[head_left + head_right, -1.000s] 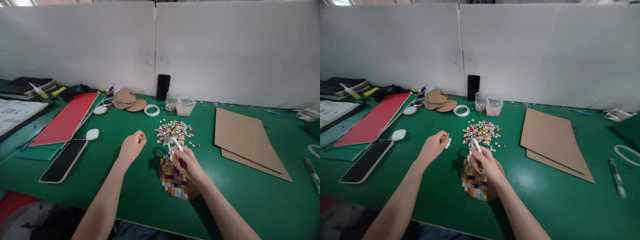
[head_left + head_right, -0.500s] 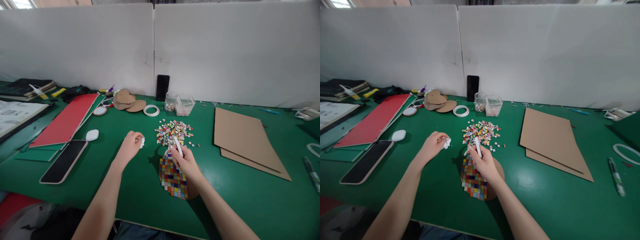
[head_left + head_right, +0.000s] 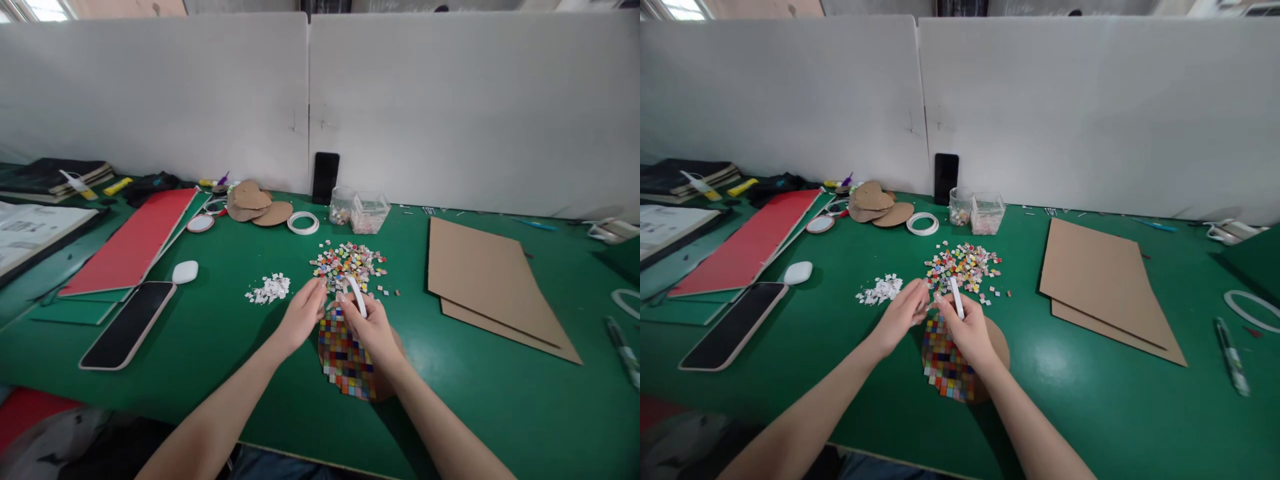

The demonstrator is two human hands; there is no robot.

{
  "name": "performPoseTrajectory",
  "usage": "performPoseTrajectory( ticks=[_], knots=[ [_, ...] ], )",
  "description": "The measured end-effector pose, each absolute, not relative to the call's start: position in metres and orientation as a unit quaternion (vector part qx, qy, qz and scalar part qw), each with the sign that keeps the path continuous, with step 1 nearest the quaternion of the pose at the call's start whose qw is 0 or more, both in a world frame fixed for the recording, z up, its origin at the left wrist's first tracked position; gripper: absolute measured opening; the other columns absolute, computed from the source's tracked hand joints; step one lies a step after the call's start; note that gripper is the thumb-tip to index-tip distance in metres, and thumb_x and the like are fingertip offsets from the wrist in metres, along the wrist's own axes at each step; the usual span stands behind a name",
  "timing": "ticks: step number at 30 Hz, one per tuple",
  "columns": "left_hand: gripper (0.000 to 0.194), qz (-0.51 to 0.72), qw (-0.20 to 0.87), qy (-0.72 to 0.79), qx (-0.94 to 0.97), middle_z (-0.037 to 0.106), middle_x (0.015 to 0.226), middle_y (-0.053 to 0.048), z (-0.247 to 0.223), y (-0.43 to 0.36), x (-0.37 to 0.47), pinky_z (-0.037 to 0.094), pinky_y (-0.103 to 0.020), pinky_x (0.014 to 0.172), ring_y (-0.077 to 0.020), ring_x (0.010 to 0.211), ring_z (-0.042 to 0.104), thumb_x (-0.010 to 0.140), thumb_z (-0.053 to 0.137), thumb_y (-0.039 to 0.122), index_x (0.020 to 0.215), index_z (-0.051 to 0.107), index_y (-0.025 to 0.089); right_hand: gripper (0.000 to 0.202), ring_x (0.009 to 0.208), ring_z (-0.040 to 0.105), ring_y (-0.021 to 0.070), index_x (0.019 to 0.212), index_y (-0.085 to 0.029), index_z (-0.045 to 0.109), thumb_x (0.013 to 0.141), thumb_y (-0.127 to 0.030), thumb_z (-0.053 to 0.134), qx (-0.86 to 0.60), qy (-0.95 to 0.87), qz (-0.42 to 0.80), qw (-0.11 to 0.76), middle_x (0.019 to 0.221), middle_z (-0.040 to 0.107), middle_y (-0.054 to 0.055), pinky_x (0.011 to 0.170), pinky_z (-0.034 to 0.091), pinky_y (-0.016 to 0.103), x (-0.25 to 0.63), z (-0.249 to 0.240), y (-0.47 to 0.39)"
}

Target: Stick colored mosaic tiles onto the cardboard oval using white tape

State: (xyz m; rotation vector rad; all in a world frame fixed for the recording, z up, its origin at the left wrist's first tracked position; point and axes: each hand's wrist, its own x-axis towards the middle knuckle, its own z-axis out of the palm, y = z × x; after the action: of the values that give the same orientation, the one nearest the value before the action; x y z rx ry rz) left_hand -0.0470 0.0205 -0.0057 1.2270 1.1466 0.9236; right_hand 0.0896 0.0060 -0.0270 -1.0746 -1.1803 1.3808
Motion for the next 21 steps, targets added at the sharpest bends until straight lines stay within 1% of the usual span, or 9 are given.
performPoseTrajectory(
  ticks=[3,7,11,13,15,18,20,21],
  knots=[
    [0.028,0.371,0.607,0.499,0.494,0.036,0.059,0.005,-0.007,0.014,-0.036,0.028,-0.017,0.044,-0.0057,0.048,0.034,0.086,0.038,0.046,0.079,0.044,0.019,0.030,0.039,0.022,0.0063,0.070,-0.018,0.054,0.079,-0.046,0.056,-0.429,-0.481,0.582,0.496,0.046,0.030,-0.008,0.036,0.018,0.021,0.088,-0.028,0.005],
    [0.031,0.358,0.608,0.517,0.485,0.041,0.058,0.004,-0.009,0.013,-0.034,0.030,-0.018,0.045,-0.0075,0.050,0.040,0.085,0.038,0.047,0.088,0.050,0.019,0.029,0.040,0.021,0.0070,0.071,-0.018,0.054,0.080,-0.046,0.054,-0.424,-0.490,0.578,0.496,0.046,0.029,-0.008,0.037,0.018,0.022,0.086,-0.027,0.004],
    [0.028,0.373,0.628,0.495,0.471,0.037,0.059,0.004,-0.013,0.013,-0.034,0.030,-0.018,0.045,-0.0073,0.051,0.037,0.085,0.038,0.045,0.083,0.048,0.019,0.027,0.043,0.025,0.0082,0.070,-0.018,0.052,0.081,-0.043,0.054,-0.439,-0.517,0.545,0.493,0.050,0.034,-0.006,0.041,0.022,0.023,0.086,-0.026,0.003],
    [0.027,0.376,0.620,0.497,0.478,0.035,0.060,0.005,-0.016,0.013,-0.033,0.032,-0.018,0.047,-0.0074,0.052,0.035,0.086,0.037,0.043,0.079,0.045,0.019,0.026,0.046,0.027,0.0089,0.069,-0.018,0.052,0.082,-0.040,0.052,-0.446,-0.534,0.525,0.490,0.053,0.036,-0.005,0.043,0.024,0.023,0.087,-0.026,0.003],
    [0.027,0.378,0.588,0.504,0.508,0.036,0.061,0.004,-0.018,0.012,-0.034,0.035,-0.020,0.050,-0.0085,0.055,0.038,0.087,0.035,0.042,0.077,0.044,0.019,0.025,0.048,0.028,0.0094,0.068,-0.018,0.051,0.084,-0.039,0.051,-0.451,-0.550,0.509,0.485,0.055,0.036,-0.005,0.045,0.024,0.024,0.087,-0.025,0.002],
    [0.027,0.383,0.496,0.506,0.593,0.042,0.065,0.002,-0.020,0.010,-0.035,0.038,-0.023,0.059,-0.0110,0.063,0.043,0.089,0.032,0.038,0.075,0.043,0.019,0.025,0.050,0.027,0.0097,0.068,-0.018,0.049,0.085,-0.037,0.049,-0.458,-0.563,0.497,0.476,0.056,0.034,-0.005,0.046,0.023,0.024,0.087,-0.026,0.001],
    [0.027,0.383,0.442,0.507,0.633,0.044,0.066,0.002,-0.020,0.009,-0.036,0.037,-0.024,0.060,-0.0114,0.063,0.042,0.090,0.031,0.035,0.073,0.042,0.019,0.026,0.051,0.025,0.0097,0.069,-0.019,0.048,0.086,-0.037,0.048,-0.459,-0.565,0.500,0.470,0.056,0.032,-0.005,0.047,0.023,0.024,0.087,-0.026,0.001],
    [0.027,0.382,0.430,0.508,0.641,0.044,0.065,0.002,-0.021,0.009,-0.036,0.037,-0.024,0.059,-0.0115,0.062,0.042,0.090,0.031,0.035,0.072,0.042,0.019,0.026,0.051,0.025,0.0096,0.069,-0.019,0.047,0.087,-0.037,0.047,-0.457,-0.563,0.504,0.469,0.057,0.031,-0.005,0.047,0.022,0.024,0.086,-0.026,0.000]
  ],
)
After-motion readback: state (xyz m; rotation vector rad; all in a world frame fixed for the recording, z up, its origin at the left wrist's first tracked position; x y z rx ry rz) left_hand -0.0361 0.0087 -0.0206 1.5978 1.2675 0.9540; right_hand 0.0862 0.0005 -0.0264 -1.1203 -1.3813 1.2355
